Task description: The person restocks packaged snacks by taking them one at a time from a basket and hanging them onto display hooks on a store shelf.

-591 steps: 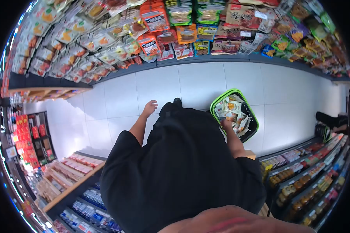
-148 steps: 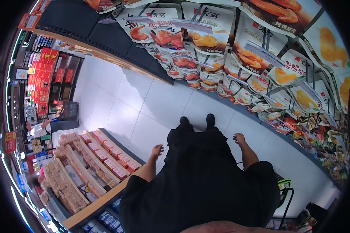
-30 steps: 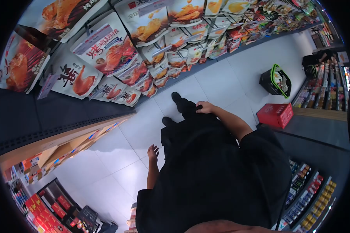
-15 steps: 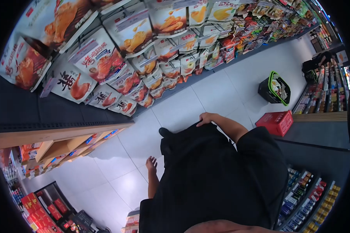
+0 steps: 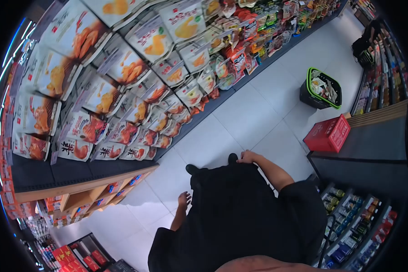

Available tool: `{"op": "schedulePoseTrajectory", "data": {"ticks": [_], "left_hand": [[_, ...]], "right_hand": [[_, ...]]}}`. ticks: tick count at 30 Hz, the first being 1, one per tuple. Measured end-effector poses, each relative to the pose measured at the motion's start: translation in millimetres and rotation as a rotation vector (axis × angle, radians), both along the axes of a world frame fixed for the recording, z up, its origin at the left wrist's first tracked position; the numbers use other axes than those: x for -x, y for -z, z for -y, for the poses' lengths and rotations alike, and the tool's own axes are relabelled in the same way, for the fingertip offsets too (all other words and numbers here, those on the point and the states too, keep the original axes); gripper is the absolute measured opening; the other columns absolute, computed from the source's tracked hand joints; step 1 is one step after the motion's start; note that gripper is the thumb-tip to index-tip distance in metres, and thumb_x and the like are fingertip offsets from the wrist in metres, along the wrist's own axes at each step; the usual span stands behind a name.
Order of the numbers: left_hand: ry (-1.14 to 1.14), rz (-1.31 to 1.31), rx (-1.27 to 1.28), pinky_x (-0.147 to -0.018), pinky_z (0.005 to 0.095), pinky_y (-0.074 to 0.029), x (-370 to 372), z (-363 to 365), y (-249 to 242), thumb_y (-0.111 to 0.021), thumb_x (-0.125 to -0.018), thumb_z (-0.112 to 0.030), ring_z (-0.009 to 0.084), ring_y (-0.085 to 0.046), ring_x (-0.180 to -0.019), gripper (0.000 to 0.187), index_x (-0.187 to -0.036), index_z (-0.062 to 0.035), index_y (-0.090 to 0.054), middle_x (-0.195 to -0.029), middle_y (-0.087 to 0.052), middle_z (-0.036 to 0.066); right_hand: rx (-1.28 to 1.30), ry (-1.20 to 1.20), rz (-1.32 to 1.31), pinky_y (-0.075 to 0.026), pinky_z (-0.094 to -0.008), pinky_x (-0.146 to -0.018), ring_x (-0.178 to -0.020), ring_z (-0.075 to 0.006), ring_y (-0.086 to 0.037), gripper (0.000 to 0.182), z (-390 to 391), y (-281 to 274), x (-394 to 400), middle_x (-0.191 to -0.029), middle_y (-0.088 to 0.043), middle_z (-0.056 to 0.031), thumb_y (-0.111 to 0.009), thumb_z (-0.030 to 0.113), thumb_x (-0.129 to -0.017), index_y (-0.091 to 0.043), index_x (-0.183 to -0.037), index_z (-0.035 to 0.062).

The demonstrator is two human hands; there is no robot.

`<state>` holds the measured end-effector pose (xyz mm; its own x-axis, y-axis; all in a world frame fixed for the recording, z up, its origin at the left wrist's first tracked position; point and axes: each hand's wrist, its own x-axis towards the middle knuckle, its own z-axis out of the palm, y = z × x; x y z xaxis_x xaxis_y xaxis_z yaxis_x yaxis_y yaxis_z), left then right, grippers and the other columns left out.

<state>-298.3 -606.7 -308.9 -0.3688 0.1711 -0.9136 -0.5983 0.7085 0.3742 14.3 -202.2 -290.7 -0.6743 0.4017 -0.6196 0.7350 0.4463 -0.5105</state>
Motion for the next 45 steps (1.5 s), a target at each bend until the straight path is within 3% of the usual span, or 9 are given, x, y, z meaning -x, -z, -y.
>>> {"op": "schedulePoseTrajectory", "data": {"ticks": [6, 11, 19, 23, 29, 32, 38, 42, 45], "left_hand": [[0.228, -0.169, -0.096, -0.076, 0.0375, -0.045, 1, -116, -54, -0.043, -0.095, -0.03, 0.0198, -0.06, -0.096, 0.03, -0.117, -0.0127, -0.055, -0.106, -0.062, 0.005], [0.493, -0.186, -0.157, -0.073, 0.0348, -0.045, 5, -197, -76, -0.045, -0.094, -0.029, 0.0179, -0.061, -0.092, 0.029, -0.115, -0.0129, -0.057, -0.104, -0.063, 0.004], [0.746, -0.102, -0.023, -0.06, 0.0329, -0.045, 12, -323, -31, -0.052, -0.087, -0.031, 0.0159, -0.06, -0.077, 0.027, -0.107, -0.0147, -0.061, -0.093, -0.064, 0.003], [0.826, -0.109, -0.075, -0.055, 0.0324, -0.044, 0, -409, 0, -0.052, -0.087, -0.032, 0.0153, -0.061, -0.074, 0.027, -0.105, -0.0132, -0.061, -0.089, -0.065, 0.003], [0.693, -0.053, -0.329, -0.061, 0.0297, -0.044, -35, -551, -1, -0.047, -0.09, -0.027, 0.0148, -0.062, -0.08, 0.028, -0.11, -0.0125, -0.06, -0.096, -0.065, 0.004], [0.65, -0.032, -0.375, -0.063, 0.0295, -0.044, -42, -592, -15, -0.046, -0.091, -0.027, 0.0146, -0.062, -0.082, 0.027, -0.111, -0.0127, -0.059, -0.097, -0.065, 0.004], [0.575, 0.007, -0.186, -0.063, 0.0324, -0.045, -18, -580, 30, -0.051, -0.089, -0.029, 0.0156, -0.062, -0.081, 0.027, -0.109, -0.0129, -0.058, -0.096, -0.064, 0.004], [0.474, 0.03, 0.022, -0.064, 0.0352, -0.044, 0, -553, 47, -0.057, -0.084, -0.031, 0.0161, -0.06, -0.077, 0.025, -0.103, -0.0147, -0.058, -0.092, -0.063, 0.004], [0.36, 0.033, 0.096, -0.064, 0.0361, -0.043, -4, -555, 41, -0.058, -0.083, -0.031, 0.017, -0.059, -0.078, 0.025, -0.102, -0.015, -0.057, -0.091, -0.063, 0.004]], "right_hand": [[0.154, 0.222, 0.042, -0.048, -0.0406, -0.082, -0.094, -0.0332, -0.061, 0.057, 12, 11, -67, -0.097, -0.065, -0.0201, -0.059, 0.058, -0.074, -0.065, -0.095, 0.0051], [0.257, 0.474, -0.006, -0.049, -0.0386, -0.08, -0.09, -0.0291, -0.063, 0.037, 22, 38, -96, -0.093, -0.066, -0.0172, -0.063, 0.035, -0.074, -0.065, -0.095, 0.0049], [0.323, 0.833, -0.109, -0.049, -0.035, -0.079, -0.087, -0.0243, -0.062, 0.031, 15, 90, -154, -0.094, -0.067, -0.013, -0.057, 0.025, -0.08, -0.065, -0.1, 0.0027], [0.341, 0.951, -0.022, -0.046, -0.0369, -0.087, -0.097, -0.0251, -0.06, 0.035, -21, 63, -167, -0.102, -0.065, -0.0165, -0.051, 0.027, -0.087, -0.064, -0.105, -0.0001], [0.461, 0.903, 0.028, -0.045, -0.0388, -0.09, -0.1, -0.0302, -0.06, 0.036, -110, 48, -178, -0.101, -0.066, -0.0168, -0.047, 0.027, -0.089, -0.063, -0.107, 0.0002], [0.241, 0.727, 0.029, -0.045, -0.0403, -0.089, -0.1, -0.0339, -0.06, 0.039, -148, 74, -187, -0.101, -0.065, -0.0188, -0.046, 0.031, -0.087, -0.062, -0.107, 0.0013], [0.048, 1.043, 0.173, -0.047, -0.0405, -0.087, -0.097, -0.035, -0.061, 0.039, -234, -14, -170, -0.101, -0.065, -0.02, -0.049, 0.034, -0.08, -0.064, -0.103, 0.0056], [0.075, 0.926, 0.223, -0.046, -0.041, -0.089, -0.101, -0.0347, -0.06, 0.038, -278, -23, -175, -0.106, -0.064, -0.0174, -0.05, 0.032, -0.079, -0.065, -0.102, 0.0069], [0.128, 0.848, 0.214, -0.047, -0.0397, -0.087, -0.099, -0.0332, -0.061, 0.036, -301, 28, -200, -0.101, -0.066, -0.0169, -0.052, 0.034, -0.079, -0.066, -0.103, 0.01]]}}
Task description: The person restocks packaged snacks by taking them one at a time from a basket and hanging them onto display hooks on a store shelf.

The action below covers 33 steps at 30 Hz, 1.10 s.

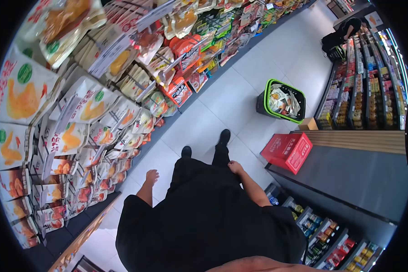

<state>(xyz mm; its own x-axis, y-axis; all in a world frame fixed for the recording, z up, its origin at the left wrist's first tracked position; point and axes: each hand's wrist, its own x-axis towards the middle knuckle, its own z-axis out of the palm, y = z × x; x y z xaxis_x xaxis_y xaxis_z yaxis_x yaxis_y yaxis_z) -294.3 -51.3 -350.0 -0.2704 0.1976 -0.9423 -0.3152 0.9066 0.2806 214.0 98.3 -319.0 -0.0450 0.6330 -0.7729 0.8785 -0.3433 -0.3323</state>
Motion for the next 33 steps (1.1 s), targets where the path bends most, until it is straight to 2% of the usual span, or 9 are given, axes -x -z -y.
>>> {"op": "schedulePoseTrajectory", "data": {"ticks": [7, 12, 17, 19, 21, 24, 26, 30, 33], "left_hand": [[0.014, -0.063, -0.049, -0.068, 0.0363, -0.043, -84, -104, -42, -0.056, -0.083, -0.03, 0.0172, -0.059, -0.081, 0.027, -0.105, -0.0148, -0.056, -0.095, -0.062, 0.004], [0.275, -0.101, -0.236, -0.071, 0.0349, -0.044, -164, -226, -89, -0.052, -0.088, -0.031, 0.0163, -0.06, -0.088, 0.03, -0.112, -0.0131, -0.058, -0.101, -0.063, 0.004], [0.357, -0.185, -0.457, -0.069, 0.0282, -0.044, -234, -329, -133, -0.049, -0.091, -0.03, 0.0143, -0.061, -0.087, 0.032, -0.114, -0.0093, -0.059, -0.1, -0.064, 0.004], [0.394, -0.197, -0.518, -0.068, 0.0263, -0.045, -254, -348, -144, -0.049, -0.092, -0.029, 0.0137, -0.062, -0.086, 0.032, -0.114, -0.0074, -0.059, -0.098, -0.064, 0.005], [0.504, -0.211, -0.561, -0.068, 0.0268, -0.045, -267, -360, -144, -0.049, -0.093, -0.031, 0.0122, -0.061, -0.086, 0.029, -0.111, -0.0107, -0.059, -0.099, -0.064, 0.001], [0.572, -0.224, -0.495, -0.072, 0.0292, -0.05, -277, -360, -125, -0.049, -0.091, -0.022, 0.0162, -0.063, -0.083, 0.029, -0.108, -0.0011, -0.061, -0.093, -0.065, 0.007], [0.619, -0.214, -0.441, -0.071, 0.031, -0.052, -268, -348, -104, -0.049, -0.089, -0.02, 0.0174, -0.063, -0.083, 0.029, -0.108, -0.0009, -0.061, -0.093, -0.065, 0.008], [0.558, -0.159, -0.129, -0.061, 0.035, -0.049, -251, -336, -85, -0.049, -0.087, -0.028, 0.0185, -0.063, -0.081, 0.032, -0.108, -0.009, -0.062, -0.094, -0.065, 0.007], [0.515, -0.139, -0.018, -0.062, 0.0393, -0.046, -251, -350, -73, -0.049, -0.086, -0.03, 0.0183, -0.062, -0.08, 0.031, -0.111, -0.0141, -0.059, -0.096, -0.064, 0.005]], "right_hand": [[-0.027, 0.007, -0.068, -0.046, -0.0394, -0.089, -0.101, -0.0329, -0.06, 0.035, -125, 25, -49, -0.104, -0.066, -0.0154, -0.054, 0.033, -0.077, -0.068, -0.1, 0.0111], [-0.069, 0.041, -0.019, -0.047, -0.0398, -0.087, -0.099, -0.0349, -0.061, 0.034, -194, 36, -118, -0.1, -0.066, -0.0199, -0.057, 0.032, -0.074, -0.069, -0.094, 0.0059], [-0.098, 0.204, -0.181, -0.051, -0.0395, -0.067, -0.082, -0.0269, -0.064, 0.026, -227, 52, -192, -0.084, -0.066, -0.0163, -0.055, 0.025, -0.077, -0.068, -0.09, 0.0057], [0.091, 0.391, -0.346, -0.046, -0.0367, -0.055, -0.072, -0.0198, -0.06, 0.021, -231, 53, -218, -0.078, -0.063, -0.0093, -0.054, 0.022, -0.08, -0.066, -0.091, 0.0082], [0.156, 0.494, -0.365, -0.044, -0.035, -0.054, -0.069, -0.0183, -0.058, 0.02, -232, 51, -240, -0.078, -0.061, -0.0072, -0.054, 0.022, -0.08, -0.064, -0.091, 0.0095], [0.236, 0.65, -0.358, -0.041, -0.0314, -0.055, -0.063, -0.0156, -0.052, 0.018, -233, 50, -263, -0.081, -0.059, -0.004, -0.053, 0.023, -0.081, -0.062, -0.093, 0.0116], [0.22, 0.815, -0.412, -0.041, -0.0317, -0.056, -0.064, -0.0152, -0.052, 0.018, -229, 61, -275, -0.079, -0.057, -0.0039, -0.052, 0.023, -0.082, -0.061, -0.094, 0.012], [0.241, 0.937, -0.411, -0.043, -0.0331, -0.057, -0.066, -0.0149, -0.053, 0.018, -229, 52, -278, -0.078, -0.055, -0.0028, -0.049, 0.019, -0.083, -0.061, -0.094, 0.0122], [0.202, 0.942, -0.445, -0.045, -0.0303, -0.056, -0.063, -0.0156, -0.055, 0.017, -229, 63, -281, -0.073, -0.058, -0.0035, -0.048, 0.015, -0.084, -0.062, -0.09, 0.0083]]}}
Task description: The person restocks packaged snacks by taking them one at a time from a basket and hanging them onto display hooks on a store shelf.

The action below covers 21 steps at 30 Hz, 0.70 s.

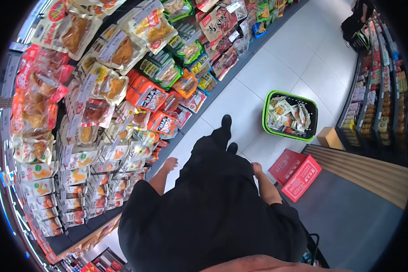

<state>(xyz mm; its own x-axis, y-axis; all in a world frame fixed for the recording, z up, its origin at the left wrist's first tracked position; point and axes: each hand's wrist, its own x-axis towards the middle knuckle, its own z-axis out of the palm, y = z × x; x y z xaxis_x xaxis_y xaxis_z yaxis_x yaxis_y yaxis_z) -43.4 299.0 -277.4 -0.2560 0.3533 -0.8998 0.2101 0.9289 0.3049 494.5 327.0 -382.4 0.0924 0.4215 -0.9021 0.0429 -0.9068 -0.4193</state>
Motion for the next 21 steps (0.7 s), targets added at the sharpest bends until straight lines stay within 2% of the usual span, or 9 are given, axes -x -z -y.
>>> {"op": "schedulePoseTrajectory", "data": {"ticks": [5, 9, 11, 13, 14, 15, 17, 18, 21], "left_hand": [[0.016, 0.022, 0.013, -0.061, 0.0376, -0.045, -32, -83, 18, -0.051, -0.086, -0.032, 0.0173, -0.06, -0.077, 0.029, -0.107, -0.0136, -0.059, -0.091, -0.063, 0.004], [0.069, 0.103, -0.116, -0.058, 0.033, -0.046, -64, -189, 46, -0.051, -0.086, -0.034, 0.0168, -0.061, -0.077, 0.031, -0.106, -0.0116, -0.058, -0.092, -0.063, 0.004], [0.035, 0.131, -0.217, -0.059, 0.0313, -0.046, -83, -249, 43, -0.05, -0.087, -0.033, 0.0163, -0.061, -0.077, 0.032, -0.108, -0.0104, -0.059, -0.091, -0.063, 0.004], [-0.027, 0.284, -0.517, -0.07, 0.0304, -0.043, -100, -311, 27, -0.051, -0.088, -0.034, 0.014, -0.059, -0.085, 0.034, -0.113, -0.012, -0.057, -0.098, -0.062, 0.001], [-0.044, 0.28, -0.515, -0.07, 0.0304, -0.043, -100, -330, 18, -0.051, -0.088, -0.034, 0.014, -0.059, -0.085, 0.034, -0.113, -0.012, -0.057, -0.098, -0.062, 0.001], [-0.033, 0.293, -0.521, -0.07, 0.0305, -0.043, -101, -346, 14, -0.05, -0.089, -0.033, 0.014, -0.059, -0.086, 0.033, -0.114, -0.0121, -0.057, -0.098, -0.062, 0.001], [-0.036, 0.316, -0.513, -0.071, 0.0306, -0.043, -104, -364, 11, -0.05, -0.089, -0.032, 0.014, -0.06, -0.088, 0.033, -0.114, -0.0121, -0.056, -0.098, -0.062, 0.001], [-0.082, 0.296, -0.54, -0.067, 0.0292, -0.044, -102, -367, 11, -0.05, -0.089, -0.031, 0.014, -0.06, -0.084, 0.031, -0.112, -0.0111, -0.057, -0.097, -0.062, 0.002], [-0.244, 0.201, -0.38, -0.061, 0.0271, -0.043, -84, -355, 27, -0.055, -0.088, -0.034, 0.013, -0.06, -0.081, 0.029, -0.107, -0.0127, -0.058, -0.094, -0.063, 0.002]], "right_hand": [[-0.157, -0.034, -0.025, -0.044, -0.027, -0.055, -0.062, -0.0124, -0.055, 0.017, -32, 13, -22, -0.072, -0.061, -0.0044, -0.052, 0.016, -0.086, -0.063, -0.086, 0.0032], [-0.233, -0.027, 0.15, -0.044, -0.0255, -0.055, -0.061, -0.0107, -0.054, 0.019, -97, -41, -35, -0.07, -0.06, -0.0032, -0.052, 0.016, -0.087, -0.063, -0.085, 0.0009], [-0.229, -0.133, 0.182, -0.044, -0.0276, -0.058, -0.062, -0.012, -0.053, 0.018, -136, -44, -53, -0.073, -0.059, -0.0034, -0.052, 0.018, -0.086, -0.063, -0.09, 0.0033], [-0.032, -0.122, 0.113, -0.045, -0.0312, -0.061, -0.064, -0.0142, -0.054, 0.02, -205, -67, -55, -0.076, -0.059, -0.0034, -0.052, 0.021, -0.084, -0.062, -0.095, 0.008], [-0.017, -0.073, 0.069, -0.044, -0.0337, -0.062, -0.067, -0.0157, -0.055, 0.022, -224, -49, -64, -0.08, -0.059, -0.0033, -0.052, 0.024, -0.083, -0.061, -0.099, 0.0122], [0.005, -0.059, 0.119, -0.046, -0.0315, -0.058, -0.069, -0.015, -0.057, 0.019, -252, -55, -59, -0.078, -0.059, -0.0035, -0.051, 0.02, -0.084, -0.061, -0.093, 0.0074], [-0.127, -0.115, 0.192, -0.044, -0.027, -0.055, -0.063, -0.0117, -0.054, 0.016, -299, -55, -54, -0.074, -0.057, -0.0022, -0.053, 0.024, -0.083, -0.06, -0.089, 0.0106], [-0.227, -0.167, 0.071, -0.043, -0.0249, -0.054, -0.063, -0.0108, -0.053, 0.017, -322, -43, -60, -0.073, -0.056, -0.0016, -0.054, 0.025, -0.084, -0.06, -0.087, 0.0098], [-0.218, -0.236, 0.173, -0.043, -0.0241, -0.062, -0.07, -0.012, -0.054, 0.02, -385, -42, -46, -0.074, -0.056, -0.0016, -0.054, 0.024, -0.085, -0.065, -0.09, 0.0072]]}}
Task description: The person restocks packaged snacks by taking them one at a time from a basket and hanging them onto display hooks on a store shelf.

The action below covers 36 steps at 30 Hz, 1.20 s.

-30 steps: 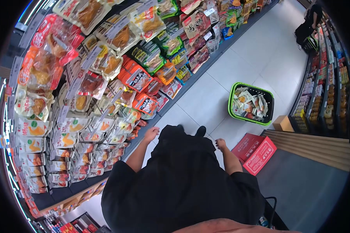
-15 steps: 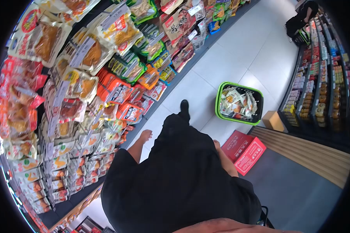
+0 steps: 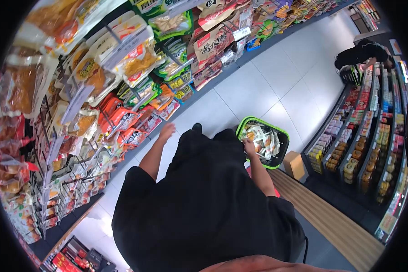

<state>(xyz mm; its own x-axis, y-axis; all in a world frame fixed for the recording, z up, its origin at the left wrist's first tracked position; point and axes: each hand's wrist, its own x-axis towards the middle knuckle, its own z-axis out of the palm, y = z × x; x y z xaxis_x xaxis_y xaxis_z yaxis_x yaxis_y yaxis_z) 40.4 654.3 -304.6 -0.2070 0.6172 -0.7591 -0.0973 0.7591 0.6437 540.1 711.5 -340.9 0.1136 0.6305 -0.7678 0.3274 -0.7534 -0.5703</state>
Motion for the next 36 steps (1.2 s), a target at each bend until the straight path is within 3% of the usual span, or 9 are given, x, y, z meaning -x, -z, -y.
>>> {"op": "schedulePoseTrajectory", "data": {"ticks": [2, 5, 10, 12, 13, 16, 22, 30, 36], "left_hand": [[-0.103, -0.012, 0.129, -0.06, 0.0283, -0.042, 12, 26, 19, -0.058, -0.085, -0.037, 0.013, -0.06, -0.08, 0.031, -0.106, -0.0144, -0.058, -0.091, -0.063, 0.001], [-0.245, -0.011, 0.29, -0.061, 0.0342, -0.042, 20, 70, 41, -0.058, -0.083, -0.036, 0.0148, -0.06, -0.077, 0.028, -0.102, -0.0155, -0.059, -0.089, -0.063, 0.001], [-0.496, -0.057, 0.366, -0.072, 0.0386, -0.043, -28, 86, -3, -0.055, -0.085, -0.034, 0.019, -0.06, -0.089, 0.034, -0.113, -0.015, -0.056, -0.101, -0.063, 0.004], [-0.454, -0.037, 0.332, -0.076, 0.0397, -0.043, -55, 72, -26, -0.054, -0.086, -0.037, 0.0206, -0.061, -0.092, 0.037, -0.115, -0.0146, -0.055, -0.106, -0.063, 0.005], [-0.43, -0.046, 0.342, -0.078, 0.0403, -0.043, -66, 62, -30, -0.054, -0.087, -0.036, 0.0219, -0.06, -0.094, 0.037, -0.117, -0.0144, -0.055, -0.11, -0.062, 0.006], [-0.471, -0.057, 0.24, -0.075, 0.0379, -0.044, -101, 35, -41, -0.052, -0.089, -0.033, 0.0193, -0.061, -0.093, 0.034, -0.117, -0.0149, -0.056, -0.107, -0.063, 0.006], [-0.308, -0.293, -0.13, -0.077, 0.0309, -0.052, -141, -8, -75, -0.051, -0.093, -0.021, 0.0178, -0.062, -0.089, 0.028, -0.111, 0.0, -0.059, -0.098, -0.064, 0.01], [-0.75, -0.038, 0.225, -0.073, 0.0346, -0.047, -182, 80, -41, -0.049, -0.094, -0.027, 0.0179, -0.061, -0.092, 0.028, -0.114, -0.0115, -0.058, -0.103, -0.064, 0.007], [-0.734, 0.017, 0.512, -0.075, 0.0384, -0.044, -229, 126, -32, -0.047, -0.094, -0.03, 0.0161, -0.06, -0.09, 0.024, -0.112, -0.0182, -0.057, -0.1, -0.064, 0.001]], "right_hand": [[-0.294, -0.184, 0.046, -0.045, -0.0265, -0.072, -0.078, -0.0157, -0.058, 0.025, -28, -4, 10, -0.083, -0.063, -0.0063, -0.056, 0.024, -0.085, -0.067, -0.095, 0.0042], [-0.268, -0.342, 0.066, -0.045, -0.0301, -0.083, -0.09, -0.0204, -0.061, 0.031, -68, -17, 16, -0.095, -0.066, -0.0116, -0.054, 0.028, -0.085, -0.067, -0.097, 0.0021], [-0.155, -0.392, 0.15, -0.045, -0.0356, -0.088, -0.097, -0.0276, -0.061, 0.04, -136, 56, -28, -0.101, -0.066, -0.0189, -0.047, 0.031, -0.084, -0.065, -0.101, 0.0002], [-0.083, -0.391, 0.082, -0.048, -0.0357, -0.079, -0.086, -0.0255, -0.062, 0.035, -175, 12, -24, -0.093, -0.067, -0.0149, -0.047, 0.029, -0.085, -0.067, -0.094, 0.002], [0.041, -0.298, -0.068, -0.049, -0.0352, -0.067, -0.073, -0.0205, -0.059, 0.03, -189, 14, -26, -0.081, -0.064, -0.0083, -0.047, 0.027, -0.087, -0.067, -0.089, 0.0047], [0.127, -0.345, -0.155, -0.046, -0.0315, -0.06, -0.068, -0.0151, -0.055, 0.026, -237, 37, -44, -0.076, -0.06, -0.005, -0.046, 0.024, -0.089, -0.064, -0.091, 0.0061], [0.254, -0.477, -0.062, -0.045, -0.0427, -0.071, -0.079, -0.019, -0.056, 0.023, -304, 53, -46, -0.089, -0.061, -0.0047, -0.048, 0.025, -0.086, -0.06, -0.101, 0.012], [0.206, -0.668, -0.145, -0.042, -0.0308, -0.06, -0.071, -0.0143, -0.056, 0.016, -306, 21, 42, -0.08, -0.059, -0.0024, -0.054, 0.023, -0.084, -0.06, -0.093, 0.0118], [0.035, -0.78, -0.321, -0.048, -0.0278, -0.062, -0.069, -0.0146, -0.06, 0.019, -279, 35, 90, -0.073, -0.062, -0.0048, -0.052, 0.019, -0.086, -0.063, -0.089, 0.0039]]}}
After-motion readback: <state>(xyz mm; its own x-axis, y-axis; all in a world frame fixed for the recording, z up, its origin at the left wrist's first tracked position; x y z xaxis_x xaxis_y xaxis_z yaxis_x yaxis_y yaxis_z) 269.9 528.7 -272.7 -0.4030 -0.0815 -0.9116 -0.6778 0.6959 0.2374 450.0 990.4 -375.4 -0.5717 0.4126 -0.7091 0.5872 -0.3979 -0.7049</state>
